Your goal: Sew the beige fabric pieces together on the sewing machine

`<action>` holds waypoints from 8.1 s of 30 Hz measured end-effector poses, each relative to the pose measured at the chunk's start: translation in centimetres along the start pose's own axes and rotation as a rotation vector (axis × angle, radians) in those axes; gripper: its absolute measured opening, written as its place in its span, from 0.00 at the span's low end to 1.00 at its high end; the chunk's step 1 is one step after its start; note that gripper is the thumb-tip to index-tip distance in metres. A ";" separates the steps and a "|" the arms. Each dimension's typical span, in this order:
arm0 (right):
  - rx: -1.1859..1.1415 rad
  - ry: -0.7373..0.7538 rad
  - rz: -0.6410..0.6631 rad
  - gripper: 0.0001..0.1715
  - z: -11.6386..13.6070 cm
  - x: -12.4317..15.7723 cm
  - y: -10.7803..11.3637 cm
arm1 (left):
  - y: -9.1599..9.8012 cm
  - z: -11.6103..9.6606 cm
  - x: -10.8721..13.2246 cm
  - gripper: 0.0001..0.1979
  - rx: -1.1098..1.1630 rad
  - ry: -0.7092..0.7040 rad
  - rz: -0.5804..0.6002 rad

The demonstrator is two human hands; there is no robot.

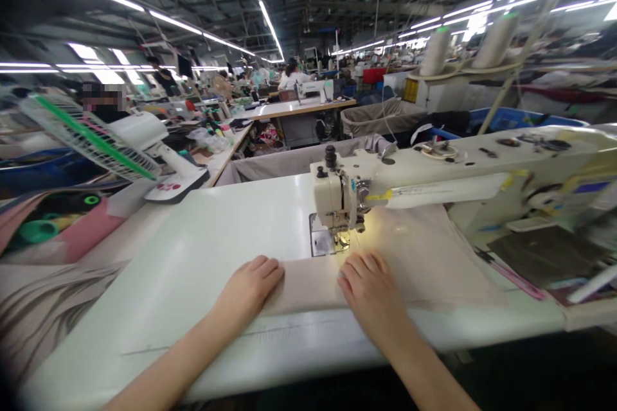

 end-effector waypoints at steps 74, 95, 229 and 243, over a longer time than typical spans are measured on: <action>-0.029 -0.146 0.055 0.14 0.0 -2.3 -1.2 | 0.6 -3.5 -9.2 0.15 0.375 -0.500 -0.286; -0.136 -0.119 -0.020 0.13 0.3 0.6 -0.2 | 1.3 -6.1 -6.3 0.10 0.241 -0.383 -0.175; -0.846 -0.692 0.410 0.25 -1.9 -3.5 -0.7 | -0.3 0.7 -1.5 0.19 -0.121 0.408 0.098; -0.781 -0.668 0.448 0.16 -1.8 -4.2 -0.6 | -0.1 0.7 -1.3 0.19 -0.086 0.413 0.103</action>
Point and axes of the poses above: each hand's wrist, its own x-axis away from the middle knuckle, its own y-axis out of the back of the hand, z = x × y, the point moved 4 cm from there along -x, towards the middle knuckle, and after that the axes turned 2 degrees about z, right-handed, at the moved point
